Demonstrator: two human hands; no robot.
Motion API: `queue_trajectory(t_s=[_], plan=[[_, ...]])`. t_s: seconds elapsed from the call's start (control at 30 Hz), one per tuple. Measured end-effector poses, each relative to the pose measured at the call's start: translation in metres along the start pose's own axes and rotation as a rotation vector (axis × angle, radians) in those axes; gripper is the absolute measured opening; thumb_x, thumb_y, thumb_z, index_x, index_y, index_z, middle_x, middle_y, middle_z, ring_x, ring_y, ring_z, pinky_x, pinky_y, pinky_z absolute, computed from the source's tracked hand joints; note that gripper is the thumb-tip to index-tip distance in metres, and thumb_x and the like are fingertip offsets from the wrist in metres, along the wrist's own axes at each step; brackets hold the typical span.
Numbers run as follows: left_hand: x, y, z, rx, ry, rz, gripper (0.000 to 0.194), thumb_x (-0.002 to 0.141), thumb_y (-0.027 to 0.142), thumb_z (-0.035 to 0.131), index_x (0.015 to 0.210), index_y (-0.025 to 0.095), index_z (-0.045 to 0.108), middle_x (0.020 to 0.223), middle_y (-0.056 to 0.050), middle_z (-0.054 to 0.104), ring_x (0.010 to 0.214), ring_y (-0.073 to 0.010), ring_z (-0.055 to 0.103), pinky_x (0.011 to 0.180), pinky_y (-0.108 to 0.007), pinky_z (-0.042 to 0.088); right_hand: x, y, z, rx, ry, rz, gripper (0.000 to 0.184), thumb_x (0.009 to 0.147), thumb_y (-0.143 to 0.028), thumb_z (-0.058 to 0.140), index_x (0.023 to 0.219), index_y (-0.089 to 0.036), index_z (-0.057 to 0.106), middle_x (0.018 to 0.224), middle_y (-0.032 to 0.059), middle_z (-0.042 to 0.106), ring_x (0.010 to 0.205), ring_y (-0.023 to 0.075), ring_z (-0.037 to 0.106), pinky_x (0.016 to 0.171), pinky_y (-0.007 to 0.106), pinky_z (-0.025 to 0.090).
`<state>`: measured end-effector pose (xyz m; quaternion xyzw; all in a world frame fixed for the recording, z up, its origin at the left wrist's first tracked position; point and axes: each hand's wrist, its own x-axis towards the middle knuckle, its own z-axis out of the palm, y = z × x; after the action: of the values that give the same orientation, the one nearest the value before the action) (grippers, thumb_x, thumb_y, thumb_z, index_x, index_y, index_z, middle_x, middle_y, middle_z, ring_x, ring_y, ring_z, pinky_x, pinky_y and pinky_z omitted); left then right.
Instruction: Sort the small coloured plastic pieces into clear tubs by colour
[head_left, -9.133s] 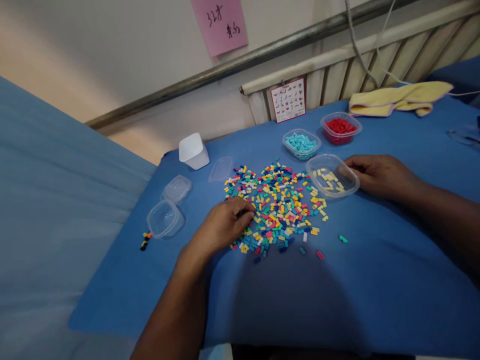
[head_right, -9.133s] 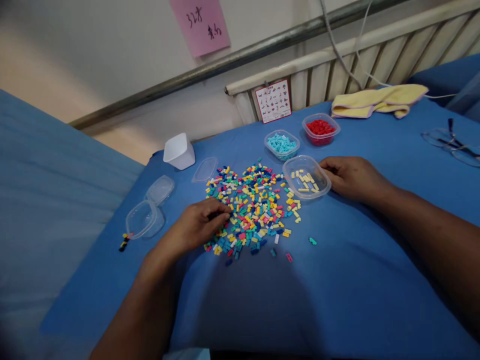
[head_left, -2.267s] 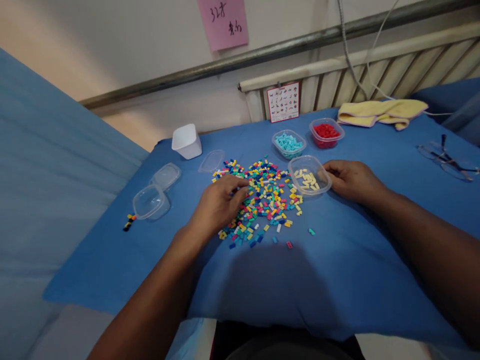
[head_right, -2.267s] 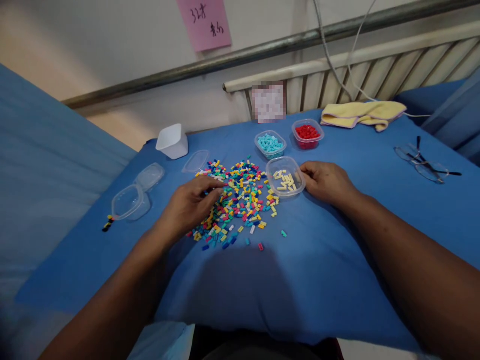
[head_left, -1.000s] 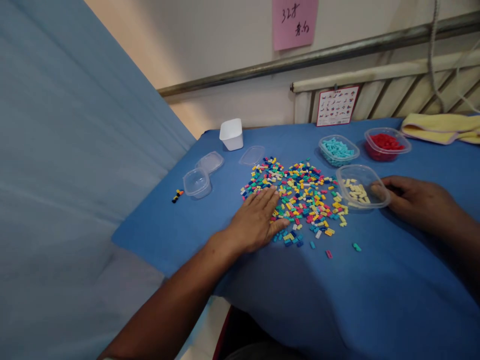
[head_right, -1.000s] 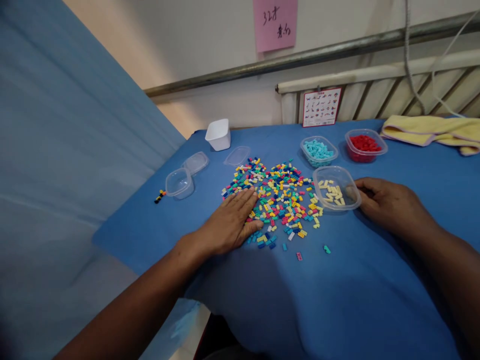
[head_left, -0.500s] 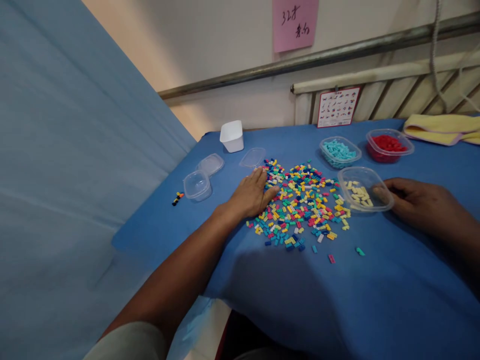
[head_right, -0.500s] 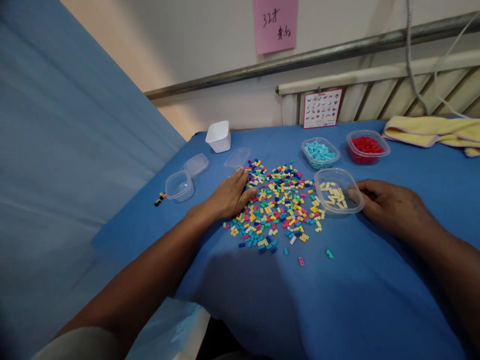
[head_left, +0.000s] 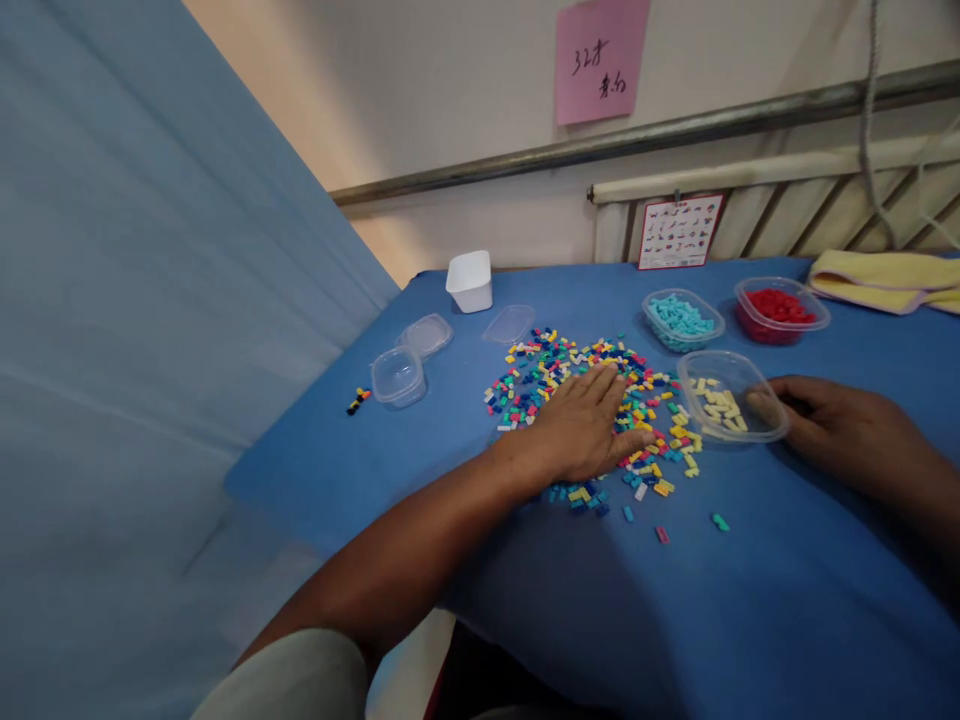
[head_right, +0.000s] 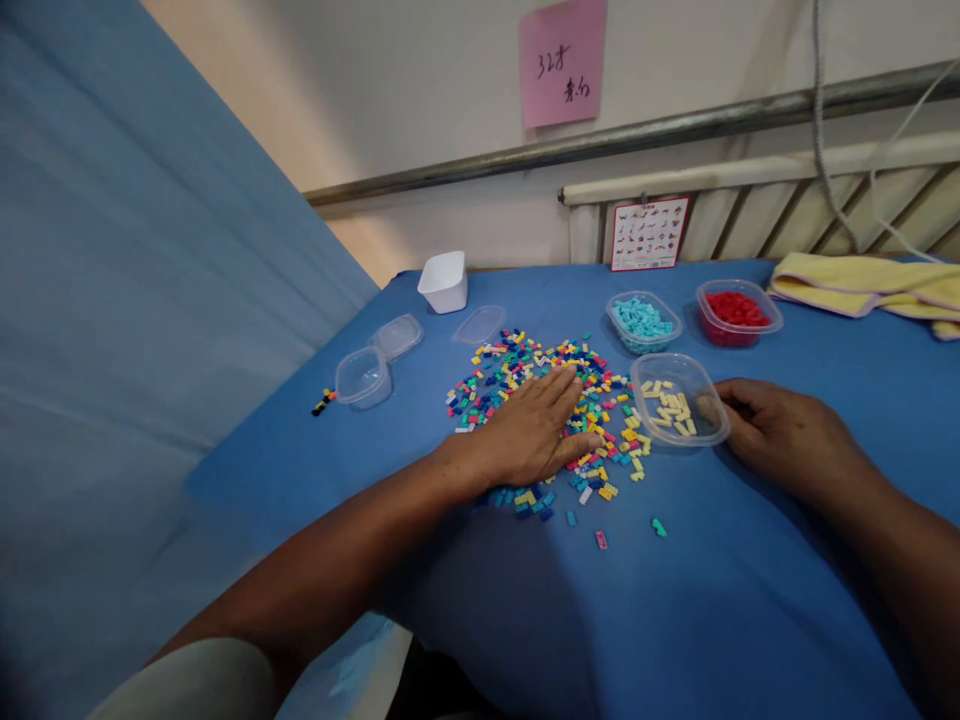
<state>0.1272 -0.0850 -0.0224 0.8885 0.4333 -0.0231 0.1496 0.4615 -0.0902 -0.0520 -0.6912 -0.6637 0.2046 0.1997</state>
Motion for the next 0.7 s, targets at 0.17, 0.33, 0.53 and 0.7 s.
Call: queue_trajectory(t_s=[0.17, 0.33, 0.53, 0.7], plan=[[-0.045, -0.017, -0.006, 0.015, 0.012, -0.055, 0.101, 0.110, 0.085, 0.023, 0.181, 0.014, 0.029, 0.190, -0.017, 0.017, 0.179, -0.0345, 0.011, 0.145, -0.057, 0.016, -0.001, -0.001, -0.001, -0.007, 0.012, -0.018, 0.063, 0.084, -0.088, 0.053, 0.093, -0.031, 0.078, 0.092, 0.0056, 0.085, 0.085, 0.0345, 0.078, 0.071, 0.043, 0.054], [-0.084, -0.043, -0.014, 0.039, 0.010, -0.178, 0.100, 0.112, 0.082, 0.022, 0.182, 0.011, 0.025, 0.189, -0.020, 0.017, 0.178, -0.0355, 0.014, 0.144, -0.058, 0.016, -0.002, -0.003, 0.000, 0.015, 0.014, -0.043, 0.059, 0.086, -0.085, 0.055, 0.093, -0.031, 0.078, 0.093, 0.0051, 0.086, 0.086, 0.0349, 0.079, 0.072, 0.043, 0.055], [-0.097, -0.071, -0.013, 0.041, 0.017, -0.289, 0.101, 0.111, 0.083, 0.023, 0.182, 0.011, 0.025, 0.189, -0.021, 0.016, 0.178, -0.0377, 0.013, 0.143, -0.061, 0.019, -0.002, 0.000, 0.000, 0.014, 0.004, -0.035, 0.060, 0.087, -0.084, 0.057, 0.097, -0.030, 0.080, 0.092, 0.0052, 0.085, 0.086, 0.0338, 0.078, 0.073, 0.042, 0.055], [-0.078, -0.088, -0.018, 0.048, 0.057, -0.298, 0.101, 0.111, 0.083, 0.025, 0.181, 0.010, 0.026, 0.189, -0.024, 0.014, 0.178, -0.0389, 0.015, 0.142, -0.061, 0.021, -0.001, 0.004, 0.001, 0.011, 0.015, -0.046, 0.059, 0.090, -0.082, 0.056, 0.097, -0.029, 0.080, 0.098, 0.0058, 0.086, 0.089, 0.0346, 0.079, 0.073, 0.042, 0.055]])
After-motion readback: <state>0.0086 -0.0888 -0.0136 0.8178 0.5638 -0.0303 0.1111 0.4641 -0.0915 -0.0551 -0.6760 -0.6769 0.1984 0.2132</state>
